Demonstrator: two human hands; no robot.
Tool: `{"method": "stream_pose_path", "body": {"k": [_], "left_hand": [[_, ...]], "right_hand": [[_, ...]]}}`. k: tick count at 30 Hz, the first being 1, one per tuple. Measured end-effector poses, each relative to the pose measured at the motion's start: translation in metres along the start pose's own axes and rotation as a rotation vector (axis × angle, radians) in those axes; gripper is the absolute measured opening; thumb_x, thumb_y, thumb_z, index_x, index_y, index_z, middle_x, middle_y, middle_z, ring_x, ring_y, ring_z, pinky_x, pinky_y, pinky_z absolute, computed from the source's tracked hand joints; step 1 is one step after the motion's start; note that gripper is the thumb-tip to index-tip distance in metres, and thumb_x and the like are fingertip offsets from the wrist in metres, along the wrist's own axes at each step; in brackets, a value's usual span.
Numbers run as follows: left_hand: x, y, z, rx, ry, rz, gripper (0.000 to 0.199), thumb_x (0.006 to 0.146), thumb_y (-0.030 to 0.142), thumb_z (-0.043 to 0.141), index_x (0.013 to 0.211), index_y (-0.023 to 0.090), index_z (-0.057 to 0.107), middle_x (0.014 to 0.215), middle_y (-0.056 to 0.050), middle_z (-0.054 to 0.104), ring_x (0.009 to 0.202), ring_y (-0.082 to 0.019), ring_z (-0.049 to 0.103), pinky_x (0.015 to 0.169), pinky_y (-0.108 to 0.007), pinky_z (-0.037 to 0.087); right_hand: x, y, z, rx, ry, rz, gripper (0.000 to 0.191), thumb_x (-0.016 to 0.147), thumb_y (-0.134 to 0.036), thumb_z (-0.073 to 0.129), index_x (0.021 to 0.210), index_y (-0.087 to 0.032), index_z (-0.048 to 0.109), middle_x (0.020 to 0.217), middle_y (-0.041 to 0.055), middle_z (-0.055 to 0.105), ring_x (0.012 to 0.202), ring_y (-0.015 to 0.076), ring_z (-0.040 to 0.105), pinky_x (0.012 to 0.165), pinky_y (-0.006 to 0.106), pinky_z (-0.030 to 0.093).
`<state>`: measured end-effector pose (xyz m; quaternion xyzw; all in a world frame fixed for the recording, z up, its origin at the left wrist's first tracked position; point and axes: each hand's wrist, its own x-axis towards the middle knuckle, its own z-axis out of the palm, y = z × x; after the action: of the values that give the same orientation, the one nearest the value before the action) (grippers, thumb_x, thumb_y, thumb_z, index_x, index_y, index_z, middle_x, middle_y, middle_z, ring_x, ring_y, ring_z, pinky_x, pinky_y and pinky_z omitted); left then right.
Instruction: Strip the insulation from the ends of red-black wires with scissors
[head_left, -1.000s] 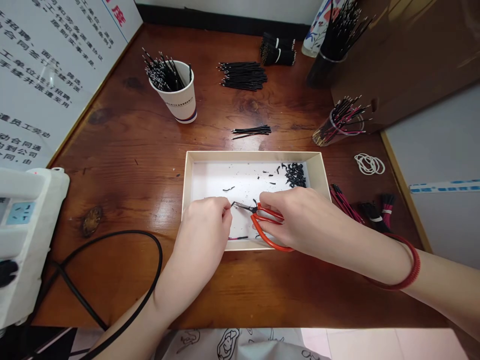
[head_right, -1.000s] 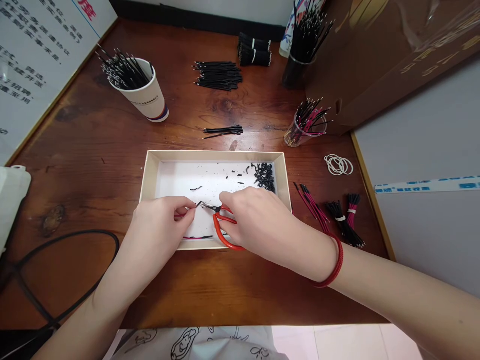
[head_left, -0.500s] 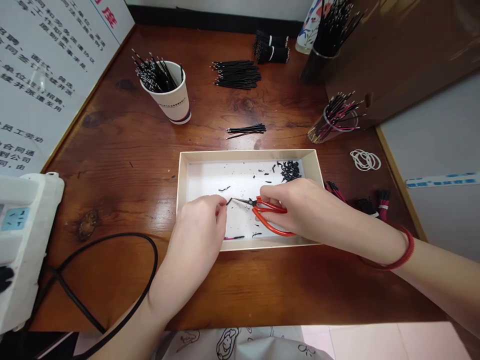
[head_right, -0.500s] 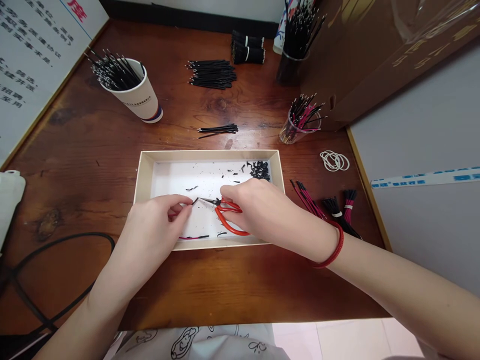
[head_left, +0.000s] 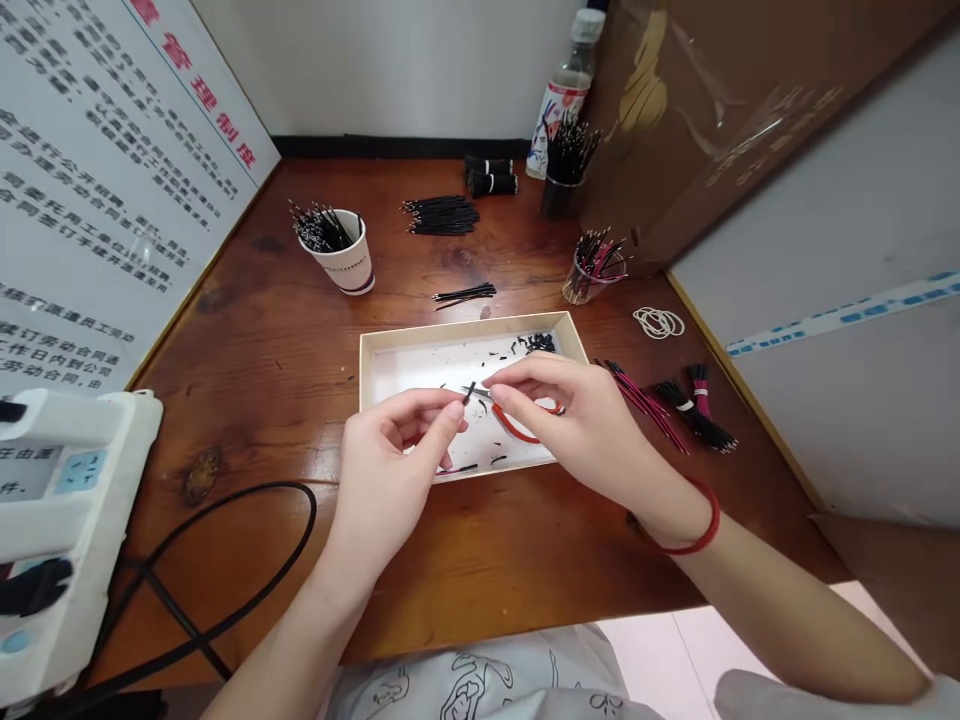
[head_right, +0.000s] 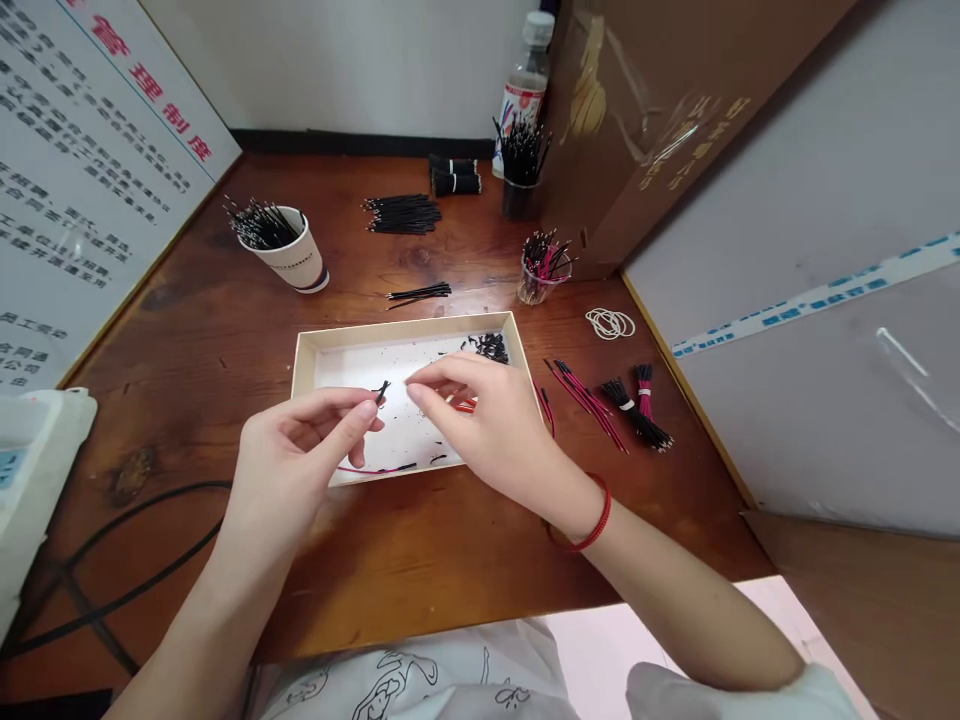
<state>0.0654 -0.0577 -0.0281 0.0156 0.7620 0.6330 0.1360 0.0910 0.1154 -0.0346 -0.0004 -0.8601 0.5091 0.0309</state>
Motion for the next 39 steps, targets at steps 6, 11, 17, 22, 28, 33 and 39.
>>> {"method": "stream_pose_path", "body": {"k": [6,11,17,22,28,33,39], "left_hand": [[-0.008,0.003,0.001,0.050,0.034,0.030,0.015,0.076,0.029,0.071,0.082,0.016,0.076,0.059,0.001,0.067,0.048,-0.009,0.054,0.044,-0.018,0.047],[-0.007,0.002,0.002,0.083,0.037,0.074,0.012,0.075,0.027,0.069,0.078,0.016,0.076,0.056,0.002,0.065,0.044,-0.008,0.051,0.041,-0.018,0.041],[-0.007,-0.006,0.005,0.152,0.095,0.165,0.012,0.077,0.025,0.067,0.079,0.017,0.076,0.059,0.001,0.066,0.051,-0.009,0.056,0.047,-0.018,0.044],[-0.006,-0.007,0.010,0.149,0.082,0.197,0.014,0.078,0.026,0.064,0.078,0.017,0.075,0.061,0.000,0.067,0.054,-0.010,0.057,0.049,-0.019,0.045],[0.000,-0.009,0.009,0.047,-0.026,0.085,0.020,0.075,0.034,0.066,0.080,0.015,0.072,0.061,-0.002,0.065,0.058,-0.014,0.059,0.045,-0.020,0.036],[0.008,-0.011,0.000,-0.144,-0.287,-0.116,0.027,0.071,0.042,0.071,0.077,0.016,0.069,0.066,-0.002,0.061,0.057,-0.012,0.051,0.047,-0.021,0.029],[0.014,-0.008,-0.003,-0.330,-0.538,-0.213,0.035,0.065,0.043,0.076,0.056,0.015,0.057,0.056,0.004,0.048,0.047,-0.004,0.023,0.050,-0.024,0.019]], "right_hand": [[-0.003,-0.010,0.015,0.470,0.025,0.070,0.010,0.083,-0.027,0.068,0.081,-0.017,0.071,0.081,0.0032,0.072,0.076,0.0150,0.065,0.065,0.028,0.050],[-0.001,-0.005,0.015,0.334,0.056,-0.003,0.010,0.083,-0.024,0.066,0.078,-0.017,0.071,0.078,0.0032,0.071,0.072,0.0142,0.061,0.064,0.028,0.048],[0.003,0.002,0.020,0.394,0.061,0.033,0.010,0.080,-0.025,0.067,0.075,-0.017,0.071,0.076,0.0029,0.072,0.071,0.0144,0.062,0.064,0.028,0.049],[0.002,0.005,0.023,0.500,0.074,0.078,0.007,0.074,-0.023,0.069,0.071,-0.018,0.072,0.073,0.0025,0.072,0.070,0.0147,0.065,0.065,0.028,0.053],[0.001,0.001,0.025,0.566,0.118,0.131,0.003,0.066,-0.021,0.070,0.066,-0.018,0.071,0.068,0.0018,0.071,0.064,0.0145,0.064,0.062,0.028,0.052],[0.002,-0.004,0.018,0.663,0.013,0.227,0.002,0.064,-0.020,0.070,0.063,-0.019,0.068,0.061,-0.0017,0.065,0.061,0.0120,0.057,0.058,0.026,0.047],[0.003,-0.003,0.018,0.876,-0.129,0.280,0.003,0.063,-0.021,0.070,0.062,-0.018,0.068,0.061,-0.0036,0.061,0.062,0.0087,0.054,0.063,0.024,0.045]]}}
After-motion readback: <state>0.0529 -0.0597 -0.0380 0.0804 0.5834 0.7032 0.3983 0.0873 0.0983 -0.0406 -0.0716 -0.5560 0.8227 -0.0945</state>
